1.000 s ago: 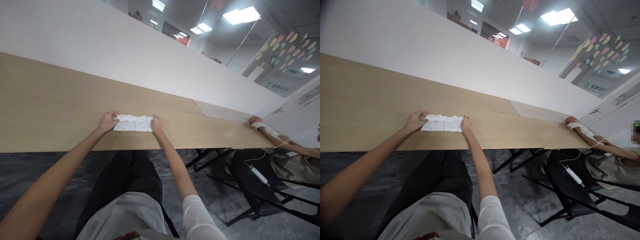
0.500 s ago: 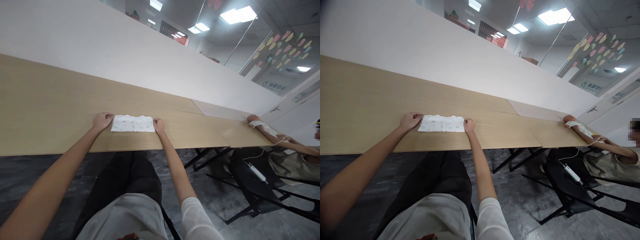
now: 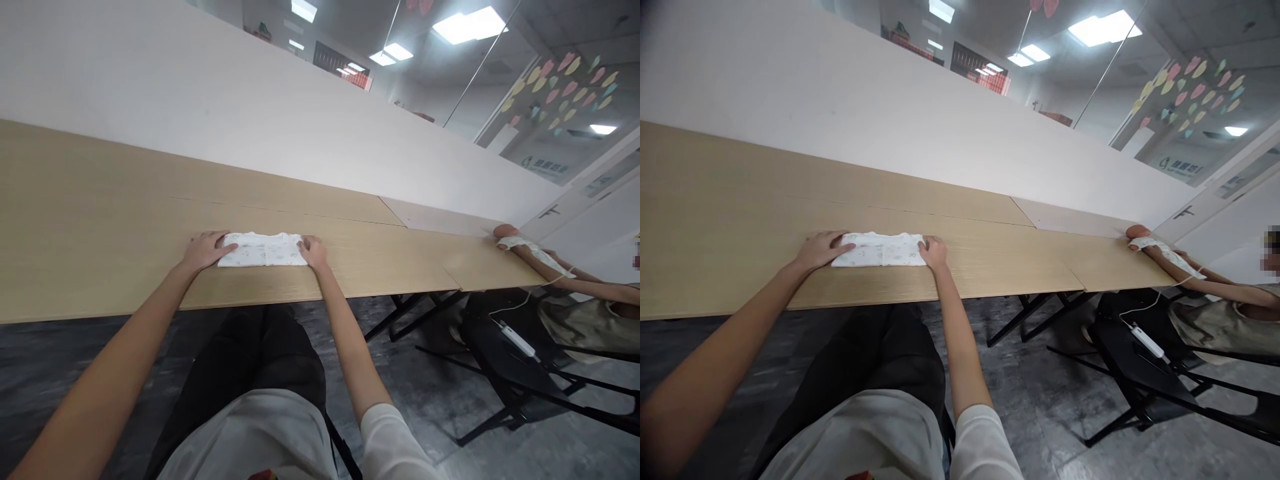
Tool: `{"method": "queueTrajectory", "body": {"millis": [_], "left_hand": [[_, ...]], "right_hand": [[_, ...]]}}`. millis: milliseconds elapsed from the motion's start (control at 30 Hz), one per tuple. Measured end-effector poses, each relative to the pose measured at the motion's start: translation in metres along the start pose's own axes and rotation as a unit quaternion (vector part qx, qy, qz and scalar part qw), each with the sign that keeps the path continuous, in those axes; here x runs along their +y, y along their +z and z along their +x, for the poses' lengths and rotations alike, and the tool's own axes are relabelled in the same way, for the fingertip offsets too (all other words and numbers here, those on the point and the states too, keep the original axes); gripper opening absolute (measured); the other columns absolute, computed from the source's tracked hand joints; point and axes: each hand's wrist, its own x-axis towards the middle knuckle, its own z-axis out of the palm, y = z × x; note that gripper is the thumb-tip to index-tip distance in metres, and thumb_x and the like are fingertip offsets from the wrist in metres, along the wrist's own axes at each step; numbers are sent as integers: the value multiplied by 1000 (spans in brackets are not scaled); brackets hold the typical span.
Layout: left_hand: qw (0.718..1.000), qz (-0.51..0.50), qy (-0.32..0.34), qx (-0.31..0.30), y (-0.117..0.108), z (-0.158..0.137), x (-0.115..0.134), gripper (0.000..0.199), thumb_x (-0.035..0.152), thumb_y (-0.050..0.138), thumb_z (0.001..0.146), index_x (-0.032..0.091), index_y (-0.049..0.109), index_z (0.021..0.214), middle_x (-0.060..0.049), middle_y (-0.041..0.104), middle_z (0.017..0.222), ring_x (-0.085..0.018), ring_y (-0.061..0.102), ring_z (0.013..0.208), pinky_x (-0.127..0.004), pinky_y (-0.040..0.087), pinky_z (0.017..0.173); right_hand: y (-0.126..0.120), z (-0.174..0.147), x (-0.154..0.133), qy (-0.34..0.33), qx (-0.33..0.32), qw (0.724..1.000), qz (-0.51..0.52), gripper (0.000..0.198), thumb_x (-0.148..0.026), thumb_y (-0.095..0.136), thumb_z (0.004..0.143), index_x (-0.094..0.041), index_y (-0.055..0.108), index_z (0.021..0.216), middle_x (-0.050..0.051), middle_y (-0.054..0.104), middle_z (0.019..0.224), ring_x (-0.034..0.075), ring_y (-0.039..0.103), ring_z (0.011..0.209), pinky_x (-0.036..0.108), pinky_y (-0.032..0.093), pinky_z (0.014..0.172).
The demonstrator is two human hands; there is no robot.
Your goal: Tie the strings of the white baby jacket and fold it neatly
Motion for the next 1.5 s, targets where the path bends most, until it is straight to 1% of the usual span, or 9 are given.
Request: {"method": "queueTrajectory", "body": {"millis": [67,133,300,533,700,1067,1233,1367,1500], "left_hand": [[1000,6,4,7,2,1,-2,69,62,53,84,17,57,136,-17,56,141,-40,45,133,-52,32,109],[1000,-2,3,11,3,2,-4,70,64,54,81,18,60,133,-16,58,138,-41,46,131,-52,32,109],[1000,-29,-1,10,3,2,-6,68,64,57,77,20,61,129,-14,63,132,-39,49,129,-48,34,108],[997,-70,4,37,1,0,-4,62,63,64,72,18,67,115,-14,68,119,-39,54,121,-46,40,101],[996,-85,-2,36,-1,-1,-3,61,60,66,71,17,67,115,-14,69,117,-38,55,121,-44,41,101],[998,-60,-18,17,-7,-7,5,67,60,62,74,19,65,127,-12,63,134,-35,54,127,-42,38,108],[997,-69,-9,13,-8,-9,5,70,61,59,75,18,63,130,-12,63,135,-32,55,125,-40,39,107],[997,-68,-8,25,-7,-9,4,68,60,59,74,18,65,127,-12,64,132,-33,56,124,-38,40,106],[996,-83,-12,16,-4,-7,2,64,59,60,73,21,65,125,-9,65,131,-31,57,122,-38,41,105]], "right_hand": [[0,0,-1,-48,-19,999,-7,31,-25,60,92,-15,68,119,13,66,129,23,58,125,36,42,110],[0,0,-1,-67,-38,997,-9,36,-22,62,90,-14,66,124,13,62,136,23,54,131,37,38,114],[-1,2,0,-49,-81,995,-9,46,-17,63,86,-14,61,132,13,60,139,23,53,133,37,38,115],[-5,1,-3,-23,-99,995,-3,47,-19,61,88,-15,60,134,11,62,137,21,57,128,34,40,113],[-6,0,-3,-20,-98,995,5,50,-15,60,84,-16,61,134,10,62,136,21,58,126,34,40,112],[-3,3,2,-49,-117,992,17,56,-7,53,78,-16,62,133,8,57,144,20,51,134,35,33,118],[-6,2,0,-34,-117,992,21,59,-9,54,78,-16,57,137,9,60,140,22,55,128,37,37,115],[-7,1,-1,-26,-106,994,25,55,-10,56,81,-16,58,136,10,60,139,22,55,128,36,38,114],[-4,2,1,-29,-86,995,31,40,-20,54,89,-16,63,128,11,64,133,21,58,123,35,41,109]]}}
